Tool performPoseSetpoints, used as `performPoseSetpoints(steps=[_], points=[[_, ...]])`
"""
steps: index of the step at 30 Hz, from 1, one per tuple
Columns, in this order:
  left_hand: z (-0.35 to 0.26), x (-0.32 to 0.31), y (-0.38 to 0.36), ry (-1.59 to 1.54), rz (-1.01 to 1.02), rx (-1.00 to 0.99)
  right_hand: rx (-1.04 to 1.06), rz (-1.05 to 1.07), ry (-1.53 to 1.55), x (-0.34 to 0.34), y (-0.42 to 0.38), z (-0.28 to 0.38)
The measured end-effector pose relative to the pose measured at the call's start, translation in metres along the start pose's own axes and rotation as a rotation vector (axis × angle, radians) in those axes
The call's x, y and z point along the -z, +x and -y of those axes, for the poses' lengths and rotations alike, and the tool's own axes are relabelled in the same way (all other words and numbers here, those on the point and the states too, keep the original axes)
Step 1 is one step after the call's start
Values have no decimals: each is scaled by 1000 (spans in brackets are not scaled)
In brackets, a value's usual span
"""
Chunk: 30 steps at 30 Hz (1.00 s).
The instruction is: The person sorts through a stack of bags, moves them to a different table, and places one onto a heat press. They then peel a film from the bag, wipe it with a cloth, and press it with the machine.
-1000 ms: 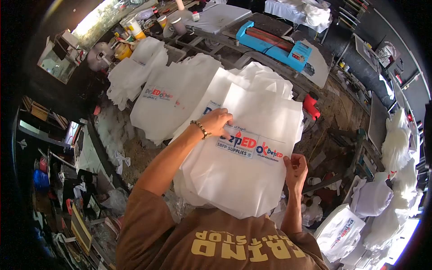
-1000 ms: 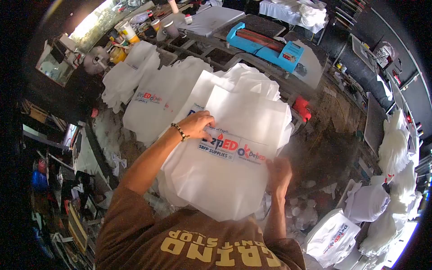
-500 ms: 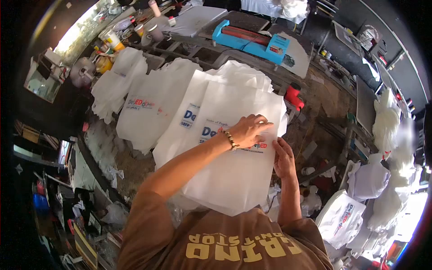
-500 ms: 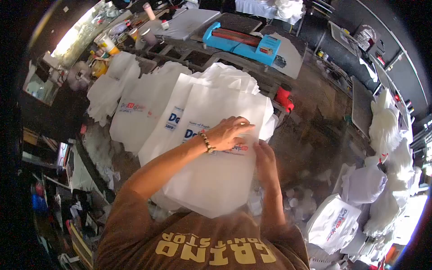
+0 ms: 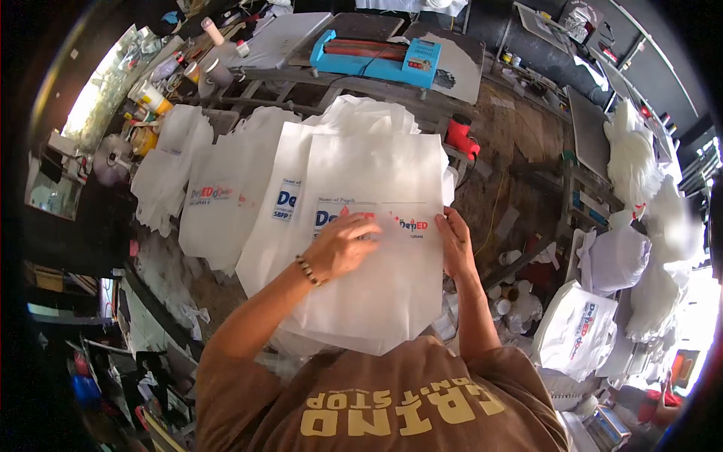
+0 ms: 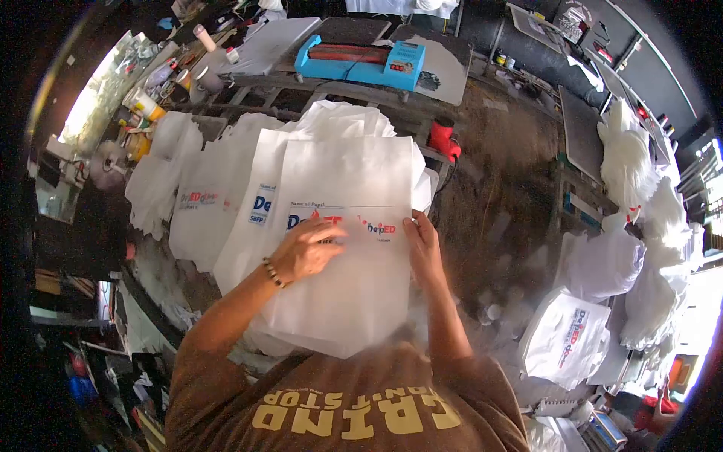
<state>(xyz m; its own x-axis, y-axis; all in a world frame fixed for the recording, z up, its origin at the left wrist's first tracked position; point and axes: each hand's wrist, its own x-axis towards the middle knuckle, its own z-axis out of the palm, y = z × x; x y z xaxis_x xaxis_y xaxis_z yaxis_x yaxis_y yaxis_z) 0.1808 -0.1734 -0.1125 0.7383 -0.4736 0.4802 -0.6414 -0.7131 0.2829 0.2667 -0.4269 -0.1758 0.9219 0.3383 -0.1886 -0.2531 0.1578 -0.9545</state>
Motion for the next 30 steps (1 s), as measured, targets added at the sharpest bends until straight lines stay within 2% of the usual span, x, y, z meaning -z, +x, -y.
performPoseSetpoints(steps=[8,12,15,17,18,20,21,23,24,25,27,28,29,30], points=[[-33,59,-63,-162,152,293,31,-76,-84,-4,5,-4],[-47,83,-82,-197,205,364,21,-82,-118,-5,4,0],[-55,112,-93,-247,320,446,13,-75,-77,-11,3,10],[-64,145,-96,-386,615,609,-12,-120,-261,-24,1,26],[-68,158,-100,-389,620,602,-13,-129,-261,-27,3,28],[-74,182,-108,-400,844,826,182,-72,-467,-31,9,33],[-77,192,-107,-403,851,806,399,-61,-535,-41,6,41],[-82,205,-100,-291,988,956,347,-42,-649,-47,-19,79],[-83,208,-100,-302,1003,914,317,-54,-655,-47,-33,95],[-84,210,-101,-245,880,950,308,-103,-672,-41,-45,103],[-81,206,-101,-128,677,976,581,-232,-248,-15,-69,114],[-76,199,-99,-68,595,972,625,-340,-333,13,-81,117],[-66,187,-95,-185,481,1044,581,-402,-474,53,-98,118],[-58,168,-87,-209,507,992,531,-457,-608,93,-120,116]])
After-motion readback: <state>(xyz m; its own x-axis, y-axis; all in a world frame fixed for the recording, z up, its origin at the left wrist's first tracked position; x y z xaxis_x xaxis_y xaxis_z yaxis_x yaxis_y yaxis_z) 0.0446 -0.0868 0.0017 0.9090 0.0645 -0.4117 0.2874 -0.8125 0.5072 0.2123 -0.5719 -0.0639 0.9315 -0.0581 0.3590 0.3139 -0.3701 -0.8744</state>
